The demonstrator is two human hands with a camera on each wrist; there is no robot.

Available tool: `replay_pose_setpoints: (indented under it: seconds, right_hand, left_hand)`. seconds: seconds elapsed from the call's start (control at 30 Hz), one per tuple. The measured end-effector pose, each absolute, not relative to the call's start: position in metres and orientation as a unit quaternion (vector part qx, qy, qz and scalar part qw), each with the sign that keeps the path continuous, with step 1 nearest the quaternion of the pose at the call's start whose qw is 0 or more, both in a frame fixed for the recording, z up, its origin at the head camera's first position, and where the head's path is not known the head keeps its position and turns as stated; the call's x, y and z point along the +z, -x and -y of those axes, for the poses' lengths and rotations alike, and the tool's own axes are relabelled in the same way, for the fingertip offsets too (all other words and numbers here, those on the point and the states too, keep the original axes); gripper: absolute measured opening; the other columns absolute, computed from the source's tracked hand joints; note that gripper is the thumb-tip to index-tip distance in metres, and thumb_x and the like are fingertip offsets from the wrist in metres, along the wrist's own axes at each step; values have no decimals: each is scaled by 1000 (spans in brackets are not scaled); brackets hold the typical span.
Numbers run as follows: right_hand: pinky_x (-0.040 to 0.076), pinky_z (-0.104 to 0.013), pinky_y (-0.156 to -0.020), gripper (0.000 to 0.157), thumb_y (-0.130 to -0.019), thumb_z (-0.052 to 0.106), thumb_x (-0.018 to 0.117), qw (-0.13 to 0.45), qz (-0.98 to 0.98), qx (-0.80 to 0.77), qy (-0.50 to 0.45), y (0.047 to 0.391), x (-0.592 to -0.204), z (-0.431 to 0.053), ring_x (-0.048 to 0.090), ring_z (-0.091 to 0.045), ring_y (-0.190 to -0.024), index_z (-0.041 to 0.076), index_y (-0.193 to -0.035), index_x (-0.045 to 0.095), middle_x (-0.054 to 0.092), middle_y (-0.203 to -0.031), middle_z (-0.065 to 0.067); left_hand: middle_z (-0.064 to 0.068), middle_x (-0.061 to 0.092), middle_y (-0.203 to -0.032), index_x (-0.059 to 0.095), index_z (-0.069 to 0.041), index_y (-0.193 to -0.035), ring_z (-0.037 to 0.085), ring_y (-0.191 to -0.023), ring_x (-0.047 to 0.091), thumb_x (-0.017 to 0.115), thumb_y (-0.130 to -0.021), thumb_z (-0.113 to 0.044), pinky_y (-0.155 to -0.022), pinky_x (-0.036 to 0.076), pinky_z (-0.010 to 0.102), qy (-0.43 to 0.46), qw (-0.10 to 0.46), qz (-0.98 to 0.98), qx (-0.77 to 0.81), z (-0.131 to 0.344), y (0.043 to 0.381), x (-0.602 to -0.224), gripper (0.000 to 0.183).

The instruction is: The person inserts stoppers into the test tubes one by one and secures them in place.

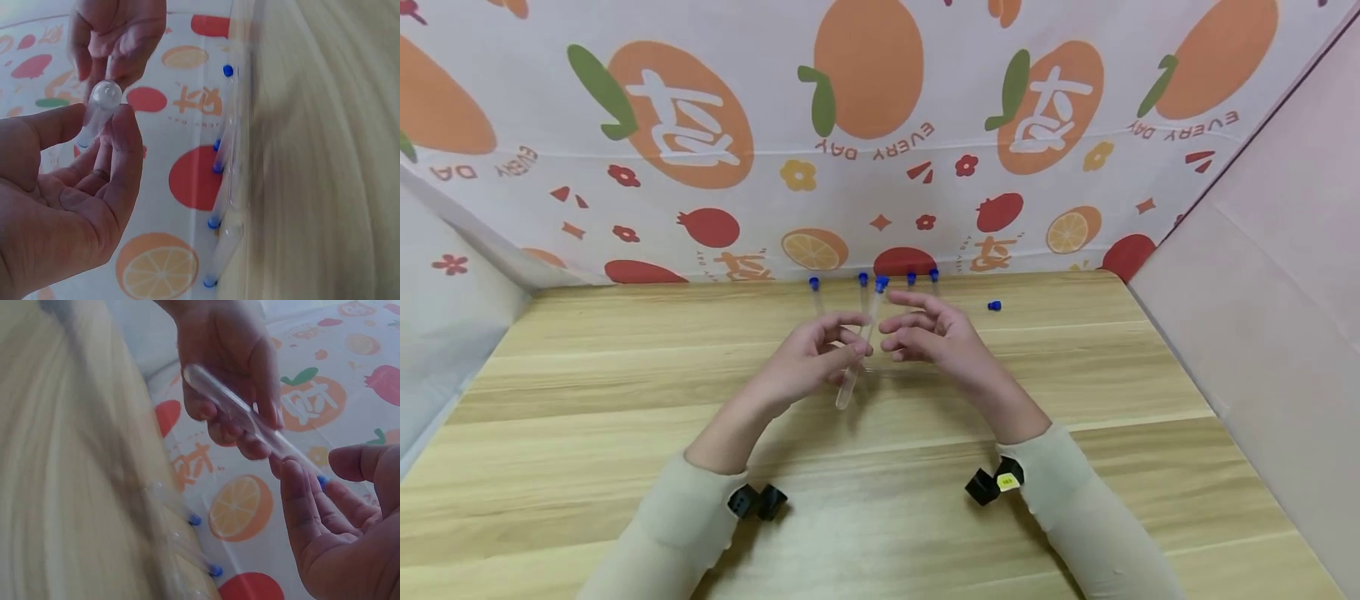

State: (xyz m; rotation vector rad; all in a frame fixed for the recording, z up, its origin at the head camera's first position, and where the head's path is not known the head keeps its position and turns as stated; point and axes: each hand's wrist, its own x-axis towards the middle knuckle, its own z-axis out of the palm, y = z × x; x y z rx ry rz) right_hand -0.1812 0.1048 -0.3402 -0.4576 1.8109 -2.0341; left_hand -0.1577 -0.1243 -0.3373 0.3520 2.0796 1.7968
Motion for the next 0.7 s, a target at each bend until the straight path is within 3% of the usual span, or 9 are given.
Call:
replay_pose_setpoints:
  seconds: [0.2,0.4,0.7]
  right_hand:
    - [57,-41,-94,43,-99,8,60,238,-643,-709,167,177,-348,-96,69,-24,-103,13,-141,53,65,-125,-18]
    - [57,-38,-93,44,-99,8,60,256,-629,-718,155,182,-354,-85,69,-23,-104,12,-142,52,64,-126,-16]
    - [54,-38,-98,46,-98,7,60,291,-603,-733,122,197,-359,-67,65,-31,-115,13,-143,52,62,-129,-15]
  left_hand:
    - [21,60,-119,45,-5,-143,33,-99,67,58,-102,-14,-75,61,38,-108,187,-735,643,130,164,-343,44]
    - [22,57,-123,45,-4,-144,28,-99,67,57,-102,-14,-75,61,38,-99,175,-742,639,137,168,-350,45]
    - [23,53,-126,45,-6,-146,40,-109,60,55,-103,-11,-79,61,40,-76,159,-731,659,151,173,-352,44]
